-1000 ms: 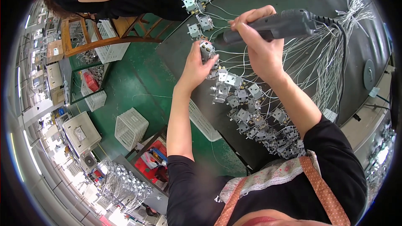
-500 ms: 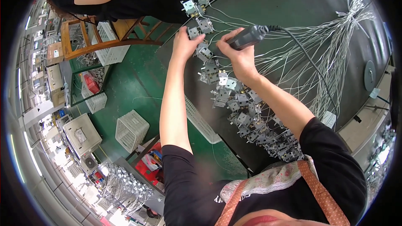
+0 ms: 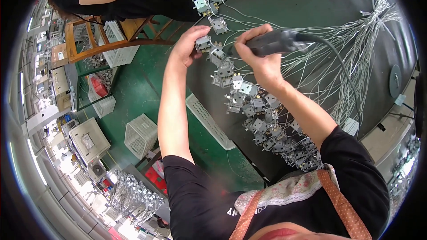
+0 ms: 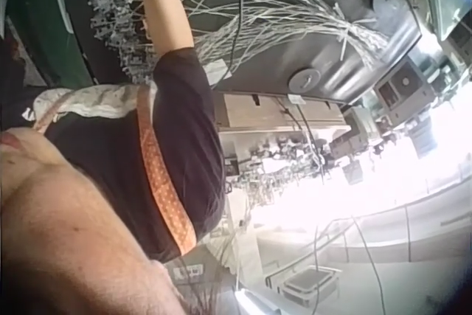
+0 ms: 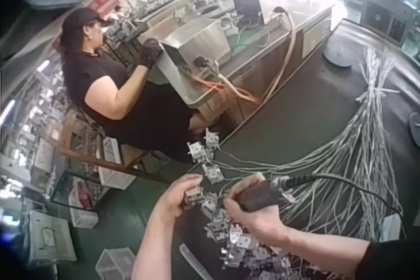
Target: The person picks up a metal component from a pile, holds it against a wire, and joins them using a handheld tool. After repeating this process for several components, the person gathers the finished wire assembly and moves it to the side of the table.
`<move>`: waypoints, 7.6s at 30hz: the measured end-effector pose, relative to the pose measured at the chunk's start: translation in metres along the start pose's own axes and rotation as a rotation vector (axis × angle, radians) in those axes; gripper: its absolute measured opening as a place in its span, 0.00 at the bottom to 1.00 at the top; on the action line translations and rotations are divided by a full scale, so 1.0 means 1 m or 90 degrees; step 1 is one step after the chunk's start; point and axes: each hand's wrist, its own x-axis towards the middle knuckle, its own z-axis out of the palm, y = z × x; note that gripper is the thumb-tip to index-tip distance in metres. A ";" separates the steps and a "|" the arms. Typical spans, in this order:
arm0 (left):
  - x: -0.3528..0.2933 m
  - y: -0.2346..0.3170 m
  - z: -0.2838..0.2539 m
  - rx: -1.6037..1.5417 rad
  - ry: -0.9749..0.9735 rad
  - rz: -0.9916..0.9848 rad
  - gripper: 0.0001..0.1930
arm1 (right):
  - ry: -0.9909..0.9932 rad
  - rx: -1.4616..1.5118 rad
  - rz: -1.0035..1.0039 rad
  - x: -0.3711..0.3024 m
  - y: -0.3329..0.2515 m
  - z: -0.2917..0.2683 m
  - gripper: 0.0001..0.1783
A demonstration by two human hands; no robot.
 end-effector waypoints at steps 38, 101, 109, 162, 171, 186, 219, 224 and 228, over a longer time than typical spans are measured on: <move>-0.014 -0.053 0.014 -0.453 0.096 -0.104 0.08 | -0.224 0.019 -0.225 -0.003 -0.027 0.028 0.16; 0.036 -0.024 0.012 -0.329 -0.103 -0.203 0.11 | 0.042 0.055 -0.124 0.035 -0.010 0.002 0.13; 0.037 -0.029 0.010 -0.326 -0.115 -0.208 0.11 | 0.018 0.093 -0.113 0.029 -0.015 0.007 0.11; -0.021 -0.028 -0.003 -0.251 0.115 0.105 0.10 | -0.038 0.132 -0.061 0.013 -0.040 0.007 0.14; -0.033 -0.046 0.017 -0.562 0.027 -0.100 0.12 | -0.038 0.157 -0.118 0.006 -0.029 0.027 0.16; -0.028 -0.052 0.015 -0.600 0.052 -0.134 0.11 | -0.110 0.011 -0.109 0.002 -0.019 0.031 0.14; 0.066 0.069 -0.019 0.793 -0.095 0.148 0.28 | 0.084 0.057 0.019 0.027 -0.033 -0.021 0.12; 0.013 0.049 0.008 0.906 0.031 0.373 0.26 | 0.077 0.032 0.007 0.024 -0.045 -0.021 0.11; -0.026 0.001 0.012 0.770 0.079 0.448 0.18 | 0.039 0.089 -0.031 0.022 -0.046 -0.009 0.12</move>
